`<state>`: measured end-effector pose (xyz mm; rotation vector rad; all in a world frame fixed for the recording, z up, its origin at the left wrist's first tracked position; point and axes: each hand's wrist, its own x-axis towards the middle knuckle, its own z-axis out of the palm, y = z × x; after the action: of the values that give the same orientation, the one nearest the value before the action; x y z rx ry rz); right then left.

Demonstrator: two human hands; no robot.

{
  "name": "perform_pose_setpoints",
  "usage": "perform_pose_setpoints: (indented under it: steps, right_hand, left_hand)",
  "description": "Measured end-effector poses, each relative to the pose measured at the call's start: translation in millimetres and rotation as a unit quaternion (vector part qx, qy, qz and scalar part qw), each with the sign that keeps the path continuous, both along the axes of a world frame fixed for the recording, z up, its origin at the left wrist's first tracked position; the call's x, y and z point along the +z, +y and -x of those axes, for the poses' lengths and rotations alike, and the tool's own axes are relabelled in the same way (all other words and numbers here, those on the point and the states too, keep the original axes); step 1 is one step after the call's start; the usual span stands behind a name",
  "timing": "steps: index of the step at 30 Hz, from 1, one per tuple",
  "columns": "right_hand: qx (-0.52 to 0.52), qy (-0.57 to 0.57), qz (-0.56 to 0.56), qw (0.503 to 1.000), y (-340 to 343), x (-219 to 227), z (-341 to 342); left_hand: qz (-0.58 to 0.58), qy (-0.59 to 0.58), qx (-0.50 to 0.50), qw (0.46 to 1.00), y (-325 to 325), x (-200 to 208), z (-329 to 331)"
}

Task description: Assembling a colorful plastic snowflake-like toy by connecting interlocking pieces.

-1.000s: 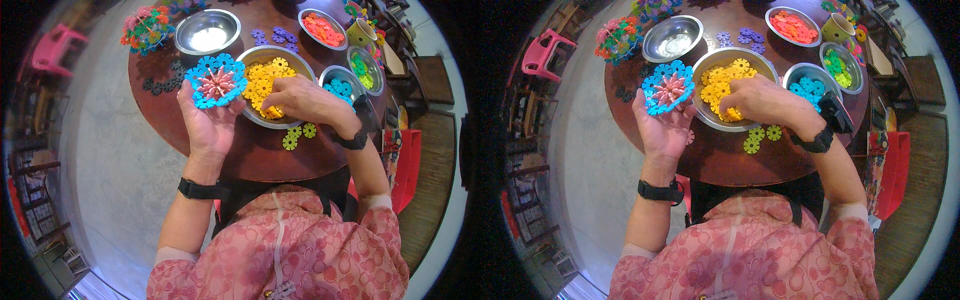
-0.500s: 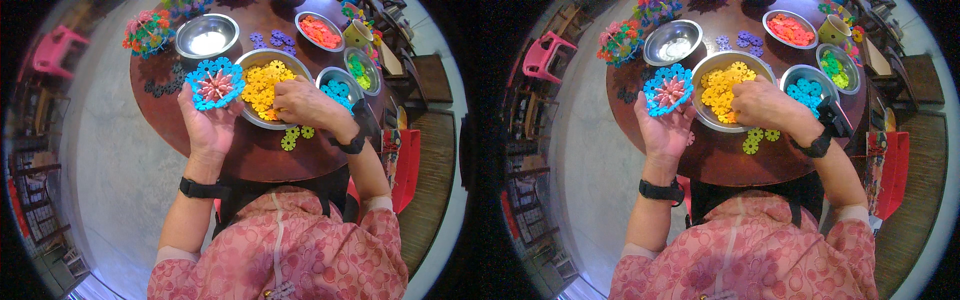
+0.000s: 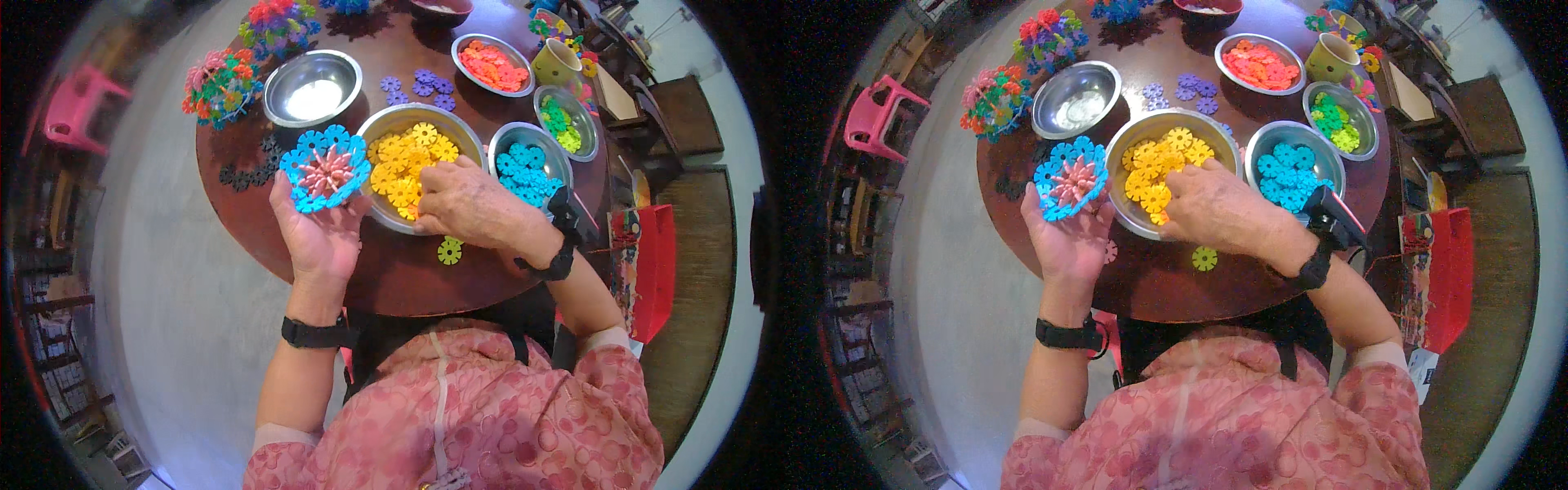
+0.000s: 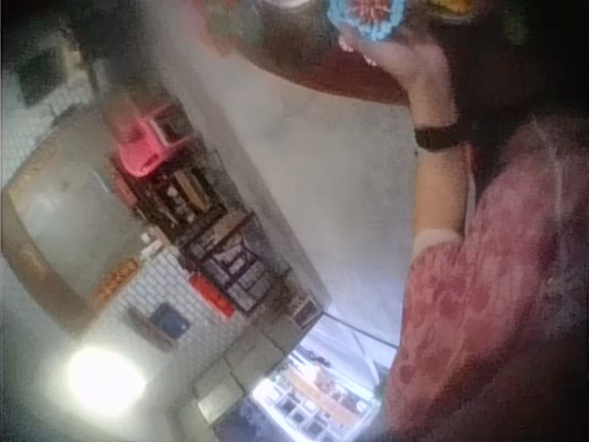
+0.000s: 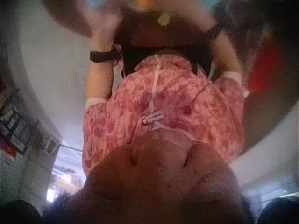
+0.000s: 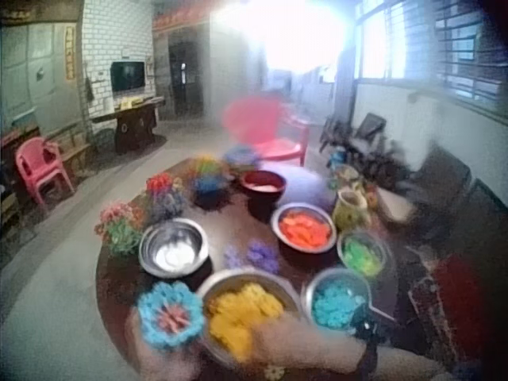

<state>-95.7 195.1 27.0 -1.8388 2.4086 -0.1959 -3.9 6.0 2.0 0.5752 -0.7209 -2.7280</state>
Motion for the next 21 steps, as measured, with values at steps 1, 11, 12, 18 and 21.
perform_pose_setpoints:
  steps: [1, 11, 12, 18, 21]
  right_hand:
    - [-0.003, 0.003, 0.000, 1.000, 2, 2, -3]
    - [-0.021, -0.158, 0.064, 0.985, 23, 5, 1]
    - [-0.039, -0.168, 0.107, 0.979, 25, 5, 5]
    - [-0.313, -0.119, 0.304, 0.892, 58, 29, 97]
    - [-0.388, -0.074, 0.279, 0.875, 79, 19, 160]
  left_hand:
    - [0.009, 0.007, -0.002, 1.000, 0, 1, 0]
    - [-0.004, -0.005, 0.003, 1.000, 2, 0, 4]
    - [-0.006, -0.003, 0.002, 1.000, 2, 0, 4]
    - [0.000, -0.004, 0.001, 1.000, 3, 1, 3]
    - [-0.003, -0.005, 0.002, 1.000, 4, 2, 3]
